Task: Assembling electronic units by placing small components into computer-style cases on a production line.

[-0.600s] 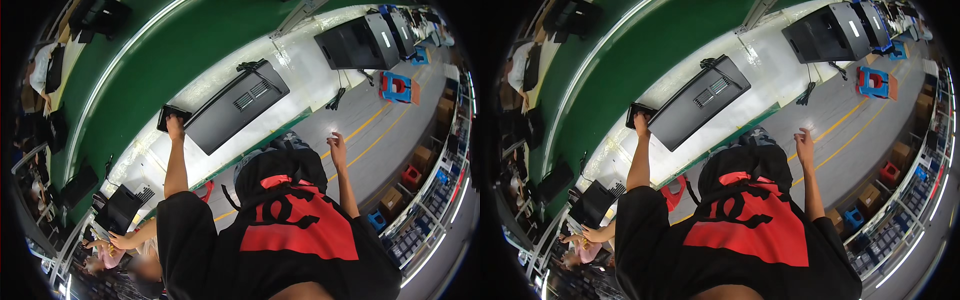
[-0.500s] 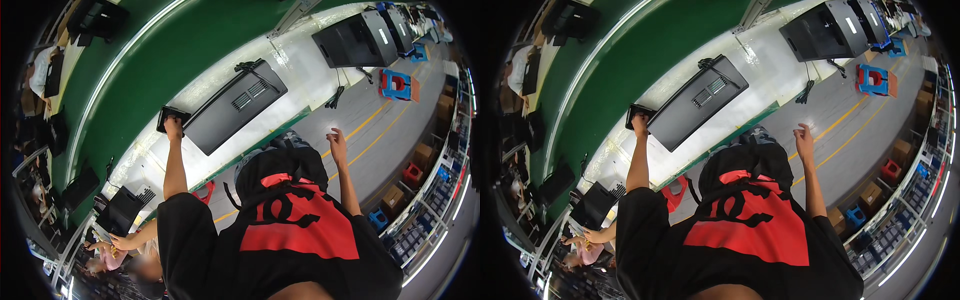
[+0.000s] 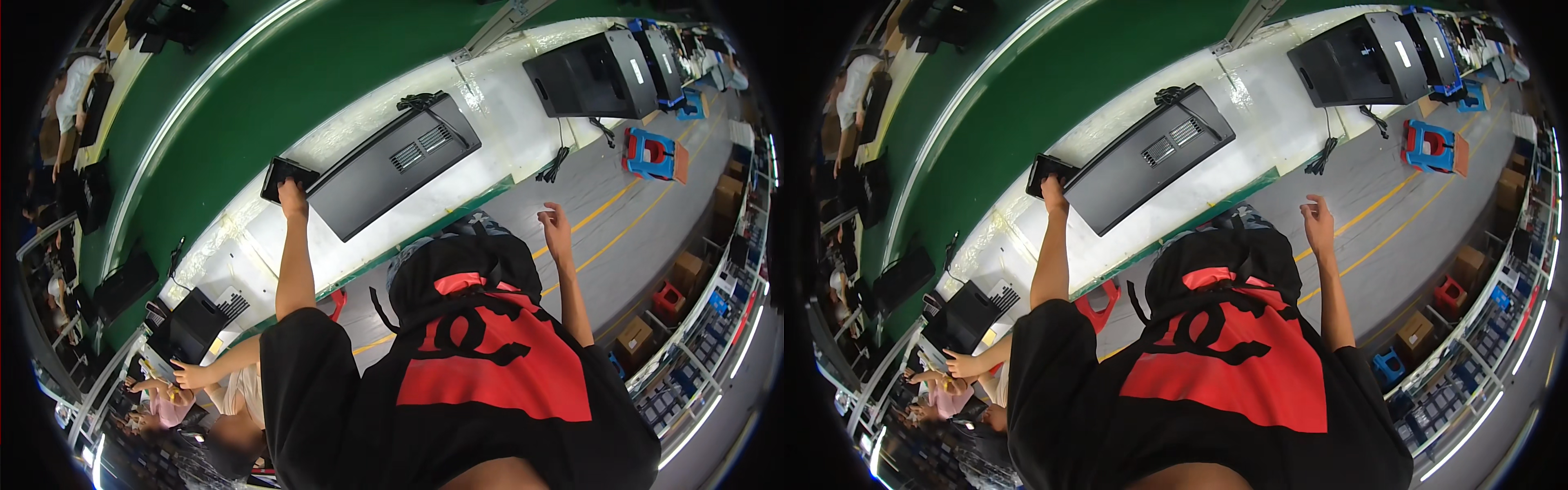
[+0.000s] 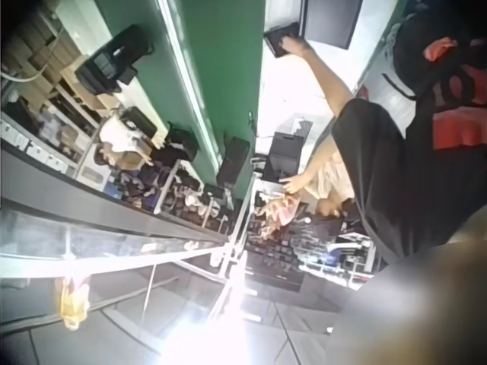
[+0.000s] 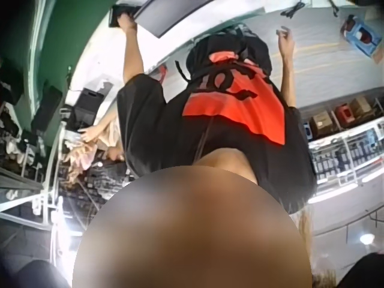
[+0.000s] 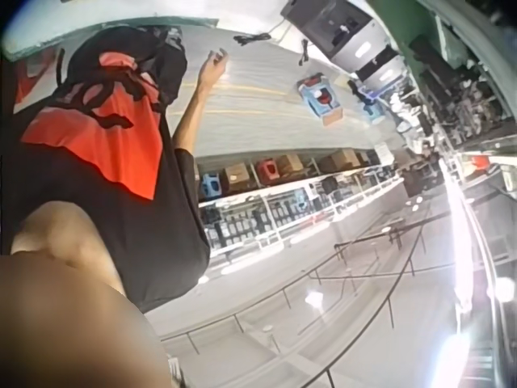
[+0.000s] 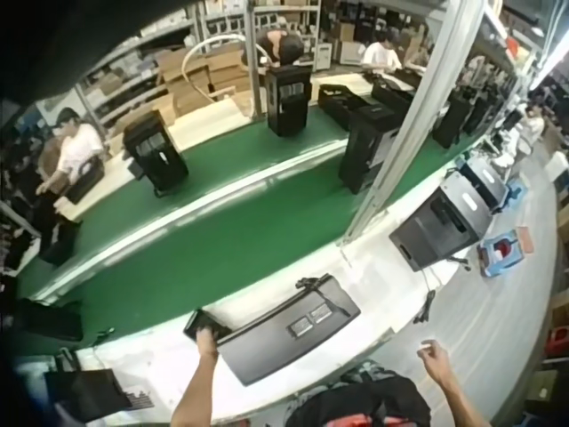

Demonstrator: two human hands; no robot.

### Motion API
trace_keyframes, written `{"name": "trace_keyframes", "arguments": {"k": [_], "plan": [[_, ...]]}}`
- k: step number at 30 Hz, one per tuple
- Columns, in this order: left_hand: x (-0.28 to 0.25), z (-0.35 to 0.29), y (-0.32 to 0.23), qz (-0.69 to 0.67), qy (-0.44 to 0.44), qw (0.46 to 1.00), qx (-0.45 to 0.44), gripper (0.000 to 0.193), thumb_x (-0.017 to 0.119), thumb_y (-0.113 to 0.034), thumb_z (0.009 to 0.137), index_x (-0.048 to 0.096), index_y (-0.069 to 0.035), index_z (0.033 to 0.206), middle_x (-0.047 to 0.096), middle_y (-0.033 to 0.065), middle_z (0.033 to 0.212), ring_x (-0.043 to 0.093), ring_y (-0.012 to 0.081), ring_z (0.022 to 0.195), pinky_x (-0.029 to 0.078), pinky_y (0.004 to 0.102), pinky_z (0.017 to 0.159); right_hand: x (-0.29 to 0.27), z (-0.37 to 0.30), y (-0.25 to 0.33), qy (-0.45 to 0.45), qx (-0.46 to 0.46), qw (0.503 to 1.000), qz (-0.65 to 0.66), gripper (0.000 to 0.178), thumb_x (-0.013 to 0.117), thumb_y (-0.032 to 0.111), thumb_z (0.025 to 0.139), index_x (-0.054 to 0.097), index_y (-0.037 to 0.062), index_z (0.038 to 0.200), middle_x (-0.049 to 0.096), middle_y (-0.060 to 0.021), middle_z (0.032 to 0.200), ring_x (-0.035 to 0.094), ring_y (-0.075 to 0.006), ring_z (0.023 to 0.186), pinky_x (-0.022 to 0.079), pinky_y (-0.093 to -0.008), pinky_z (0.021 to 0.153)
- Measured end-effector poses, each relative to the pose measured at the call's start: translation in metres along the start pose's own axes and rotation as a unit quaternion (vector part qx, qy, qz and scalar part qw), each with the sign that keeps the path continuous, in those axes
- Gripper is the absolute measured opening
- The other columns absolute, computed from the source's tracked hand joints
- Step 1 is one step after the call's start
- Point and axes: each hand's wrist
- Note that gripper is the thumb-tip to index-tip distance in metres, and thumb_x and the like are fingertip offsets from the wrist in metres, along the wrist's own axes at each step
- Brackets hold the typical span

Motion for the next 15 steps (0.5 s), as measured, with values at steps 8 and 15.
{"name": "trace_keyframes", "arguments": {"k": [8, 15], "plan": [[0.000, 0.010, 0.001, 0.031, 0.076, 0.997, 0.014, 0.015, 0.060, -0.010, 0.079, 0.060, 0.004, 0.085, 0.058, 0.0285, 0.097, 0.060, 0.0446, 0.087, 0.050, 0.0480, 0.077, 0.004, -0.008, -0.015, -0.031, -0.005, 0.999, 0.023, 0.028, 0.056, 0.014, 0.085, 0.056, 0.0026, 0.111, 0.066, -0.0129, 0.088, 0.063, -0.0204, 0.084, 0.048, -0.0312, 0.075], [-0.020, 0.005, -0.010, -0.154, -0.005, 0.987, -0.053, 0.018, 0.064, -0.004, 0.076, 0.064, 0.006, 0.091, 0.065, 0.0189, 0.078, 0.065, 0.0287, 0.077, 0.054, 0.0362, 0.072, -0.001, -0.011, -0.013, -0.028, -0.002, 0.999, 0.018, 0.029, 0.056, 0.011, 0.084, 0.055, 0.0010, 0.111, 0.066, -0.0109, 0.089, 0.063, -0.0174, 0.085, 0.047, -0.0282, 0.077]]}}
Point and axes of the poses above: each hand's wrist, its own z-axis towards the middle knuckle, its own x-axis out of the palm, y = z × x
